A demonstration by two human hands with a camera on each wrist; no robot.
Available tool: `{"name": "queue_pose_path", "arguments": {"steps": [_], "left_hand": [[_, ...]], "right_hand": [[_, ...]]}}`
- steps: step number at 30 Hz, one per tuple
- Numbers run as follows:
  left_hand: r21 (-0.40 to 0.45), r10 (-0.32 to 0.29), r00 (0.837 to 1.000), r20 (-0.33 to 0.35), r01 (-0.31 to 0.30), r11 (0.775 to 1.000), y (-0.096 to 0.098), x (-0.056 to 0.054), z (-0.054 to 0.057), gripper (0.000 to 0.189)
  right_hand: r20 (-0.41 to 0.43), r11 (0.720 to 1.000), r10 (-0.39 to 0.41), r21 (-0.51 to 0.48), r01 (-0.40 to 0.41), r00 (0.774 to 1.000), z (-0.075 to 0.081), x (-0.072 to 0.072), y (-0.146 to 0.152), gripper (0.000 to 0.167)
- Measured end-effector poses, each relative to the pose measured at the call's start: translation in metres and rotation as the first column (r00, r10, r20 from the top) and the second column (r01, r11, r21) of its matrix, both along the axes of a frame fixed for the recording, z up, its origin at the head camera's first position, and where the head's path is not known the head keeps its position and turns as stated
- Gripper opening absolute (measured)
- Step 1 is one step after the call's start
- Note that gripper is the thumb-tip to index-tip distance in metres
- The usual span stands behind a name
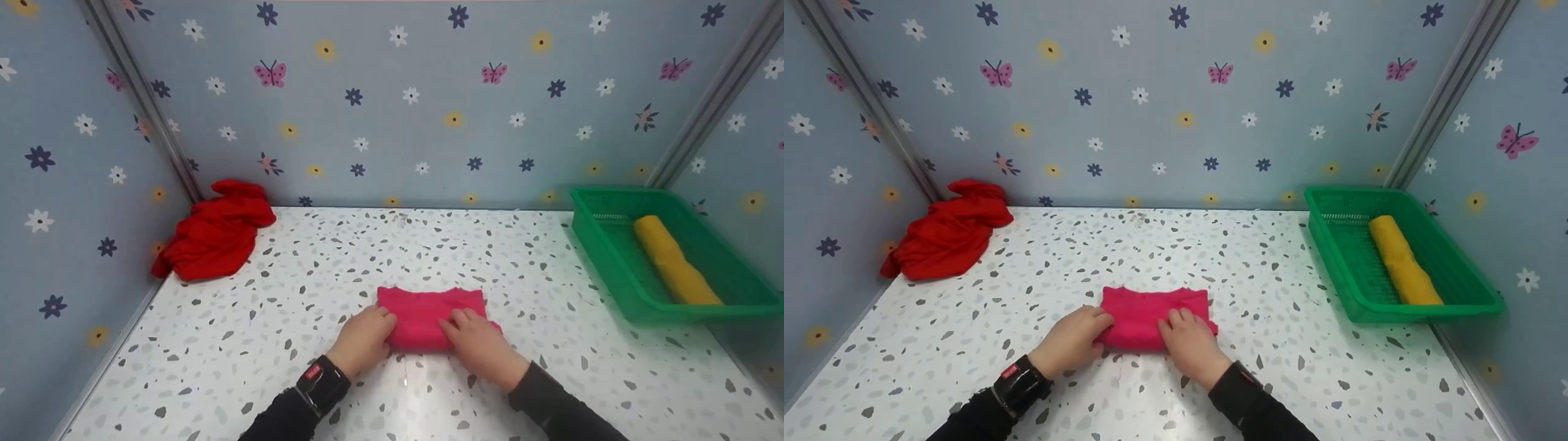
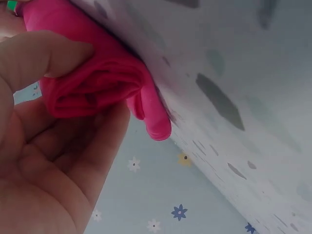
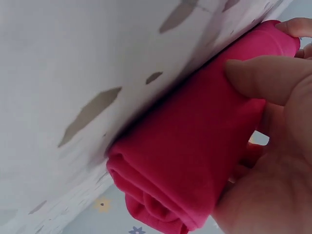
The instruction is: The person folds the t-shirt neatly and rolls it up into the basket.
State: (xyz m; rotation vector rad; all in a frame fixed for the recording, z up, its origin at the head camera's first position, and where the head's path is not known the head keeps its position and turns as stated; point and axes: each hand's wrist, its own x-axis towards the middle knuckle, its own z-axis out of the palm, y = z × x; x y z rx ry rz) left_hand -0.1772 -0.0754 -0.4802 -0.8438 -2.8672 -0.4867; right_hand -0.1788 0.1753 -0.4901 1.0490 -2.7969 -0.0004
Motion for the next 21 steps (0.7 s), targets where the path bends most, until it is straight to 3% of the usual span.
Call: {"name": "queue_pose_path", "arguments": {"steps": [6,12,17,21], "left_hand": [[0.087,-0.019,0.991,0.134,0.008,0.996,-0.007,-0.002,0.004,0.021],[0.209,-0.084,0.948,0.306,0.019,0.978,-0.016,-0.001,0.005,0.020],[0.253,-0.117,0.918,0.380,0.018,0.967,-0.020,0.000,0.004,0.017],[0.267,-0.098,0.900,0.425,-0.021,0.964,-0.021,-0.002,0.002,0.014]], "right_hand": [[0.022,0.997,0.068,-0.030,-0.067,0.997,0.004,0.002,0.004,0.034],[0.154,0.985,0.111,-0.147,-0.088,0.982,0.013,0.009,0.014,0.027],[0.263,0.983,0.121,-0.168,-0.078,0.957,0.020,0.009,0.018,0.020],[0.299,0.984,0.106,-0.168,-0.057,0.948,0.019,0.003,0.017,0.012]]}}
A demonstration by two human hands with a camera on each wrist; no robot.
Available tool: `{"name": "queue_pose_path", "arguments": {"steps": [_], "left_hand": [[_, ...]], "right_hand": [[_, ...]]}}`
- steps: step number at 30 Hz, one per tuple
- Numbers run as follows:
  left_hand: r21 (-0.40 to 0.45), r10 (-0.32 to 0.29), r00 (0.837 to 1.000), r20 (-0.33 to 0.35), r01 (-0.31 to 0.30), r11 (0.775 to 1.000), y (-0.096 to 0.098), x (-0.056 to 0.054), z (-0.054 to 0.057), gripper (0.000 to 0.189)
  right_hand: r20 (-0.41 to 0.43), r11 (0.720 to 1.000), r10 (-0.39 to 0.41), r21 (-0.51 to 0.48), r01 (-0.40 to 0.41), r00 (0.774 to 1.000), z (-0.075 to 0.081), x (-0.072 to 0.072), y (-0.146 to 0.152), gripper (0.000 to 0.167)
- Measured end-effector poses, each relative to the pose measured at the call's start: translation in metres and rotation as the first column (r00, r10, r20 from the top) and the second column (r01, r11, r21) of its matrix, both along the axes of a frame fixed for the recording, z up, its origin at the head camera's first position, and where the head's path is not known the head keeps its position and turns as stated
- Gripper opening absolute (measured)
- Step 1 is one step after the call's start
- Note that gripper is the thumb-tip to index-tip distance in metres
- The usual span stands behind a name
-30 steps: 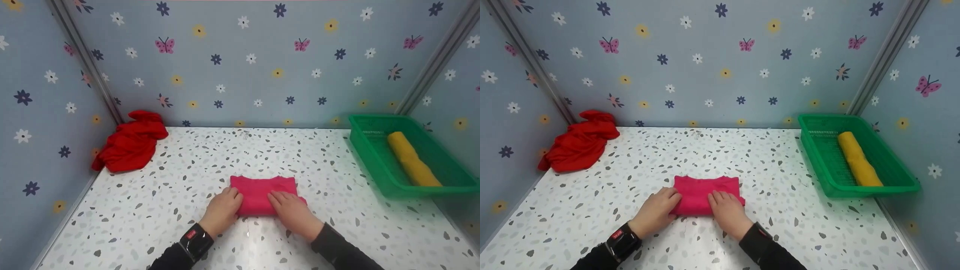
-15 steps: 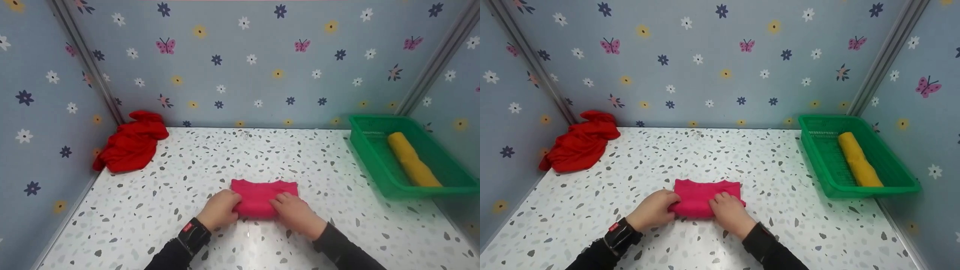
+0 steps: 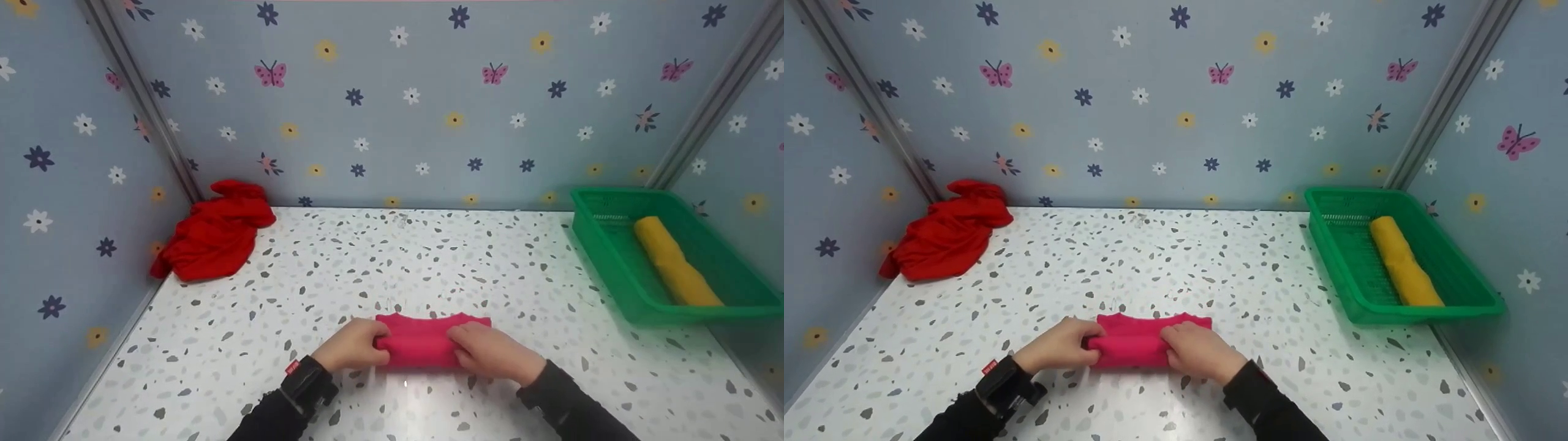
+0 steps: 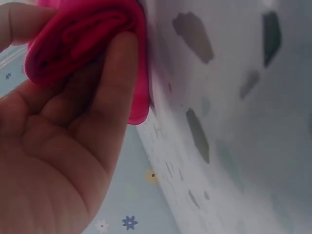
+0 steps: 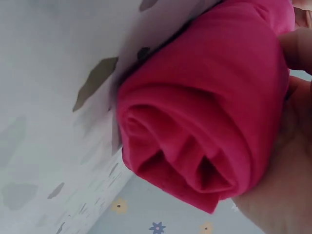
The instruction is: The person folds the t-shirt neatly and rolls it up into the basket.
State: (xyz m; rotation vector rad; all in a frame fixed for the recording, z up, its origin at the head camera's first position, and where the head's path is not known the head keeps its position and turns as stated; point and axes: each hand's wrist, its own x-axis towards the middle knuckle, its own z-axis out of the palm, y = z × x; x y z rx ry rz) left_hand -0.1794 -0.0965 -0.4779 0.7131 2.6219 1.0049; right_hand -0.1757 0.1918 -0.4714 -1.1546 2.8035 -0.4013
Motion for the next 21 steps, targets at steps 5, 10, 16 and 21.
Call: {"name": "queue_pose_path", "arguments": {"steps": [5,10,16,21], "left_hand": [[0.031,0.041,0.998,0.052,-0.042,0.999,0.000,-0.005,-0.002,0.008],[0.040,0.072,0.993,0.092,-0.076,0.996,0.002,-0.008,-0.002,0.005],[0.019,0.110,0.985,0.133,-0.113,0.993,0.004,-0.011,-0.002,0.007],[0.008,0.127,0.982,0.142,-0.129,0.992,0.007,-0.011,-0.002,0.007]], "right_hand": [[0.014,1.000,-0.008,0.006,0.008,1.000,-0.001,-0.009,-0.003,0.008],[0.052,1.000,-0.018,0.012,0.018,0.998,-0.003,-0.017,-0.004,0.008],[0.049,0.999,-0.038,0.005,0.038,0.998,-0.007,-0.020,-0.002,0.025],[0.001,0.997,-0.071,-0.009,0.071,0.998,-0.010,-0.017,-0.002,0.032]]}}
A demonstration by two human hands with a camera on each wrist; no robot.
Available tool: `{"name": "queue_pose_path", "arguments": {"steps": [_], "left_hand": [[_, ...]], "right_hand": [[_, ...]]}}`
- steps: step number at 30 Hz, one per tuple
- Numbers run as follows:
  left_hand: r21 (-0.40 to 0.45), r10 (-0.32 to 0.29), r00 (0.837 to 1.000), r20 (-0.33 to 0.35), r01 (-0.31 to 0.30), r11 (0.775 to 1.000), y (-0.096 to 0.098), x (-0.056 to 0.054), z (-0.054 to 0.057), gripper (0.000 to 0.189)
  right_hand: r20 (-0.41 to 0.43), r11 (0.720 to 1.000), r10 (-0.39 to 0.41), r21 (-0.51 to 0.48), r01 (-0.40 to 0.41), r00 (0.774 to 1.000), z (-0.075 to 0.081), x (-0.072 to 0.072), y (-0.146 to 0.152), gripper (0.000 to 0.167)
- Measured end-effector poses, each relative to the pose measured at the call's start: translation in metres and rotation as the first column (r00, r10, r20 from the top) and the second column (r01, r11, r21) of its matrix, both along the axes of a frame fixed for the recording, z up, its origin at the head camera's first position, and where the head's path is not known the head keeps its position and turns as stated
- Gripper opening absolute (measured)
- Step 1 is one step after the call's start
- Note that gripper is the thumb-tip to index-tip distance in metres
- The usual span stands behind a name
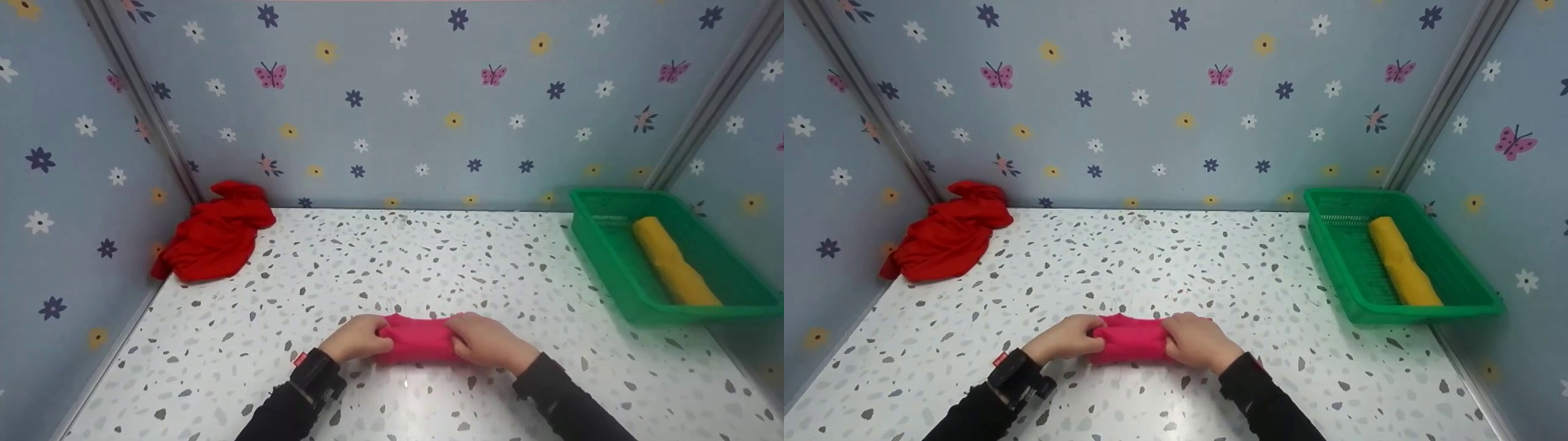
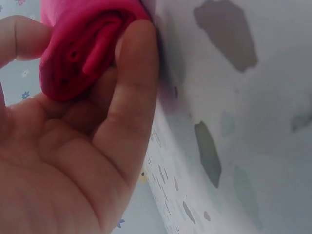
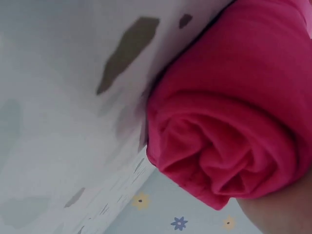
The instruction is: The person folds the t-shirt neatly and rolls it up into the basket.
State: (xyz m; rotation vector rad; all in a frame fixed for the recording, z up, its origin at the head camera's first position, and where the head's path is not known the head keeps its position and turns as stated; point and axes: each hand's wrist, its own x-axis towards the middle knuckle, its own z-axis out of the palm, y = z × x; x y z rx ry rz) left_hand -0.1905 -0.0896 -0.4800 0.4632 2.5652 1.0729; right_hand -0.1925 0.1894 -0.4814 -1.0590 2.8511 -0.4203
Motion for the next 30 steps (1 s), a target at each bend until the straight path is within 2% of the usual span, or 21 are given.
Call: {"name": "queue_pose_path", "arguments": {"steps": [3,6,10,12,15,20,22,24,25,26,27,28,30], "left_hand": [[-0.003,0.002,1.000,0.002,-0.002,1.000,0.001,-0.001,-0.001,0.006],[0.001,0.005,1.000,0.013,-0.005,1.000,0.001,-0.002,-0.002,0.008],[0.007,0.006,1.000,0.023,-0.006,1.000,0.000,-0.003,-0.001,0.008],[0.006,0.006,1.000,0.026,-0.007,1.000,0.000,-0.003,-0.001,0.008],[-0.004,0.011,1.000,0.026,-0.011,1.000,0.000,-0.003,-0.001,0.009],[-0.021,0.029,1.000,0.010,-0.029,0.999,0.003,-0.001,0.000,0.008],[-0.039,0.038,0.999,-0.027,-0.039,0.998,0.005,0.002,0.001,0.009],[-0.074,0.035,0.992,-0.119,-0.044,0.996,0.006,0.006,0.002,0.009],[-0.098,0.023,0.982,-0.187,-0.042,0.994,0.007,0.009,0.003,0.009],[-0.127,0.005,0.965,-0.263,-0.040,0.991,0.008,0.011,0.004,0.011],[-0.156,-0.019,0.939,-0.345,-0.037,0.987,0.008,0.014,0.004,0.013],[-0.183,-0.046,0.905,-0.424,-0.035,0.983,0.009,0.017,0.005,0.016],[-0.234,-0.112,0.818,-0.564,-0.029,0.972,0.010,0.021,0.005,0.025]], "right_hand": [[-0.040,1.000,-0.021,-0.013,0.020,0.999,0.002,0.005,-0.001,0.032],[-0.135,0.999,-0.013,-0.038,0.008,0.991,0.008,0.011,-0.003,0.034],[-0.317,0.999,0.013,-0.029,-0.023,0.948,0.018,0.023,-0.009,0.043],[-0.372,1.000,0.018,0.012,-0.015,0.928,0.021,0.031,-0.012,0.048],[-0.376,0.993,0.010,0.115,0.036,0.927,0.021,0.042,-0.015,0.055],[-0.326,0.960,-0.010,0.261,0.100,0.945,0.013,0.049,-0.017,0.063],[-0.314,0.955,-0.007,0.278,0.099,0.949,0.011,0.047,-0.017,0.063],[-0.307,0.956,-0.002,0.278,0.092,0.952,0.009,0.046,-0.016,0.061],[-0.306,0.957,0.000,0.275,0.089,0.952,0.008,0.045,-0.016,0.060],[-0.306,0.959,0.001,0.270,0.085,0.952,0.007,0.044,-0.015,0.059],[-0.308,0.961,0.003,0.265,0.082,0.951,0.006,0.043,-0.015,0.057],[-0.310,0.961,0.005,0.264,0.081,0.951,0.005,0.041,-0.015,0.057],[-0.322,0.962,0.009,0.262,0.080,0.947,0.004,0.039,-0.014,0.054]]}}
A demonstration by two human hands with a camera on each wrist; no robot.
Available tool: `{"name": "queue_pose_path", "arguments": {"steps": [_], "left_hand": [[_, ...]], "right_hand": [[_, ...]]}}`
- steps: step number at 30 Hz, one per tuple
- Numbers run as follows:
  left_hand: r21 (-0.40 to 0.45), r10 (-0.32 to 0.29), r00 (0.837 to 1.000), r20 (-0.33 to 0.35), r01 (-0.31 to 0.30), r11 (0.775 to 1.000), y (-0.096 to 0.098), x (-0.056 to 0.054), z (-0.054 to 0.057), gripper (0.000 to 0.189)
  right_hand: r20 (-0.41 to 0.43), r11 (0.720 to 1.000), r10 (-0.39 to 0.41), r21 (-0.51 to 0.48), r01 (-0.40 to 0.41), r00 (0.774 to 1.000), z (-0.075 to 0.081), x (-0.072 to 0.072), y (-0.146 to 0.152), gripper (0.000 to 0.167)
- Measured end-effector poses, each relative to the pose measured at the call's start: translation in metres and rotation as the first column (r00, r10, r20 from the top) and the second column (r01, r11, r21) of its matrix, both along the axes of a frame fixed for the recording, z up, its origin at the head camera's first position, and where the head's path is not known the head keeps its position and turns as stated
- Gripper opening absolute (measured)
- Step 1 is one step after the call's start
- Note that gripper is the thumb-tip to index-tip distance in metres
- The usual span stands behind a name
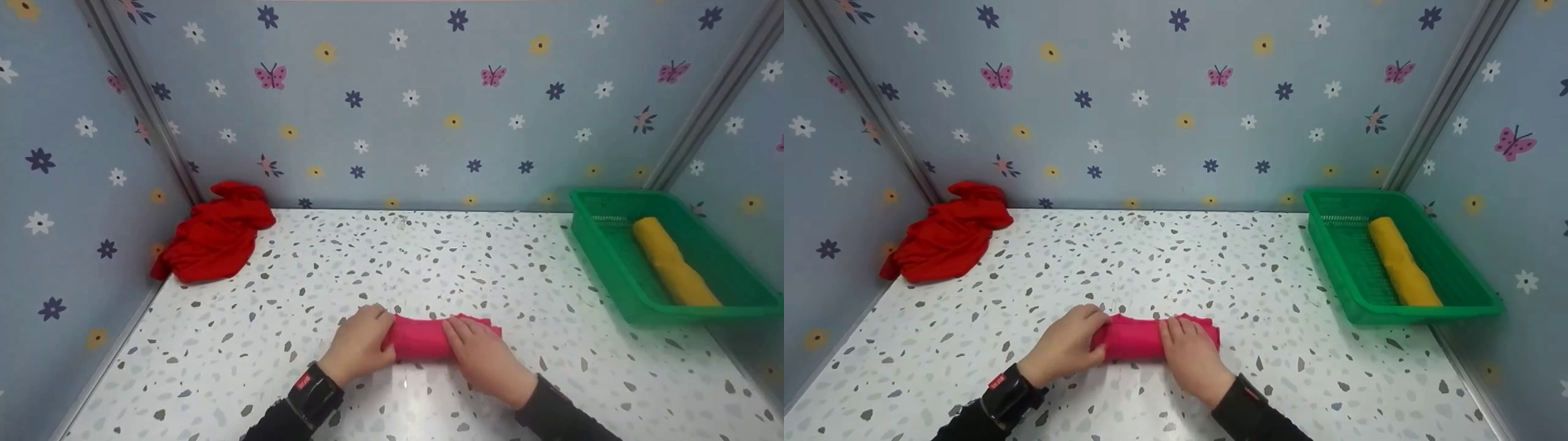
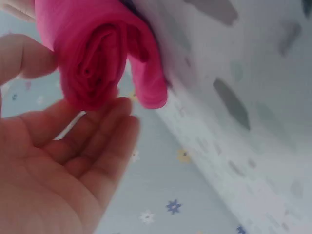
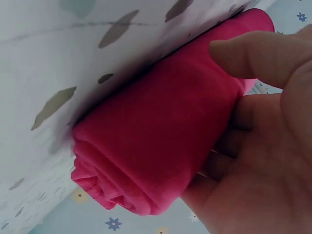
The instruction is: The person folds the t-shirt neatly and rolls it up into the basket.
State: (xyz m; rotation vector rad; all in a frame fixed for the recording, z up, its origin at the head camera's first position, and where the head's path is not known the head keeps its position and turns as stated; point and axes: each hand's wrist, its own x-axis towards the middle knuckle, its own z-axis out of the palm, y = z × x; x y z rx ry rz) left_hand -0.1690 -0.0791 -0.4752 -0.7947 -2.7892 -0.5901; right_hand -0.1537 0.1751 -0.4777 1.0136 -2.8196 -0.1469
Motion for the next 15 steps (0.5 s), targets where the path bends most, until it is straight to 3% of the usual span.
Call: {"name": "queue_pose_path", "arguments": {"steps": [3,6,11,15], "left_hand": [[-0.066,-0.055,0.987,-0.150,0.045,0.997,0.002,0.005,-0.003,0.039],[-0.126,-0.077,0.972,-0.221,0.050,0.991,0.005,0.007,-0.008,0.046],[-0.208,-0.064,0.967,-0.247,0.012,0.978,0.013,0.006,-0.011,0.043],[-0.253,-0.035,0.975,-0.218,-0.022,0.967,0.020,0.005,-0.011,0.036]], "right_hand": [[-0.008,1.000,-0.002,-0.001,0.002,1.000,-0.002,-0.003,0.000,0.054],[-0.002,1.000,-0.016,-0.022,0.016,1.000,-0.003,-0.006,0.000,0.054],[-0.003,0.996,-0.028,-0.080,0.028,1.000,-0.006,-0.012,-0.001,0.050],[-0.028,0.995,-0.016,-0.102,0.013,0.999,-0.008,-0.015,-0.001,0.044]]}}
